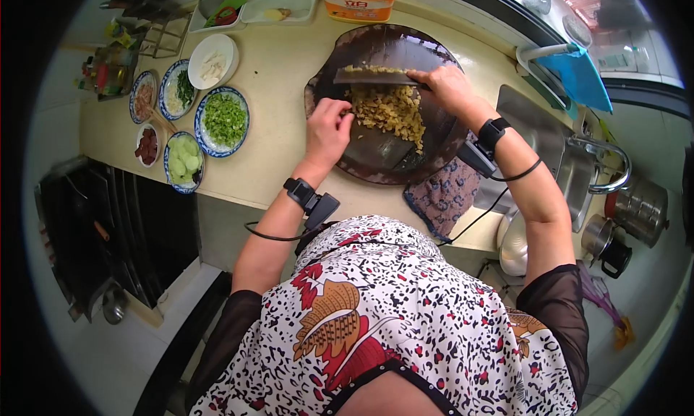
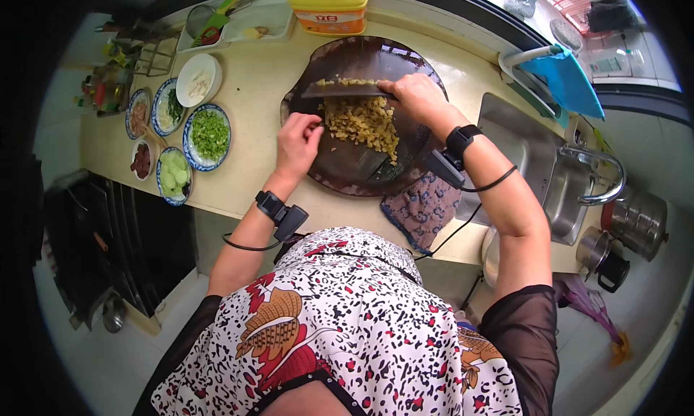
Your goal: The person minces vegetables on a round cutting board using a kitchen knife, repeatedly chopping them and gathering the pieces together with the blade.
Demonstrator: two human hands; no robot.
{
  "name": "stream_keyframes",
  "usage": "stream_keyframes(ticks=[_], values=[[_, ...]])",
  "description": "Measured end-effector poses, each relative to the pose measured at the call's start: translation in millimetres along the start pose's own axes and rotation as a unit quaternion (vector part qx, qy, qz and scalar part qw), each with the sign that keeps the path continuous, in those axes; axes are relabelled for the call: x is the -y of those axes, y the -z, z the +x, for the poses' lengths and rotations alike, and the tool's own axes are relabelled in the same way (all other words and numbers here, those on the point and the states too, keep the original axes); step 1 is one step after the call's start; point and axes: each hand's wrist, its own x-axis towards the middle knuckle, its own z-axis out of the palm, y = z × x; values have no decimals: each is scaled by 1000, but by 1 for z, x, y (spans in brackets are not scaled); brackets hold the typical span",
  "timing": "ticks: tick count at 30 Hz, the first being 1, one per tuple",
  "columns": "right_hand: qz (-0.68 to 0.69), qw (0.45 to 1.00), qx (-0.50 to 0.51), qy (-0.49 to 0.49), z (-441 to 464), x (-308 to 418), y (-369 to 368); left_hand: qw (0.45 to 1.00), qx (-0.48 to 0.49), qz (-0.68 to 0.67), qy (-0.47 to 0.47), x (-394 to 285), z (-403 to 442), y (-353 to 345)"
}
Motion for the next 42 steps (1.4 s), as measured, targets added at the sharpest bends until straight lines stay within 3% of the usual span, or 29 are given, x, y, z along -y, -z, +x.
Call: stream_keyframes(ticks=[6, 10, 13, 16, 20, 24, 25, 31, 34, 35, 38, 39, 42], values=[[21, 999, -37, 12, -47, -5, -1, 998, -62, 24, 2, 19, 5, 18], [182, 968, -106, -138, -84, 27, -8, 999, -3, 4, -53, 26, 36, 11], [340, 878, -128, -311, -111, 71, -9, 996, 35, 1, -85, 7, 44, -2], [374, 824, -186, -383, -132, 106, -29, 995, 21, 24, -90, 5, 55, -12], [340, 795, -216, -454, -143, 141, -59, 982, -15, 156, -103, 19, 65, -17], [332, 765, -249, -493, -128, 172, -73, 977, 43, 114, -173, 48, 75, -34], [340, 756, -277, -486, -120, 177, -81, 985, 90, 53, -138, 44, 76, -32], [438, 673, -391, -449, -69, 204, -78, 966, 116, 48, -227, 20, 98, -14], [430, 690, -389, -434, -65, 209, -64, 965, 162, -73, -195, -1, 124, -22], [397, 716, -408, -405, -67, 213, -62, 956, 148, -117, -224, -9, 132, -28], [379, 752, -372, -390, -78, 225, -57, 911, 235, -256, -223, -32, 150, -52], [373, 765, -336, -403, -82, 230, -51, 879, 292, -330, -184, -47, 148, -56], [345, 789, -311, -403, -88, 239, -48, 841, 429, -301, -136, -65, 144, -66]])
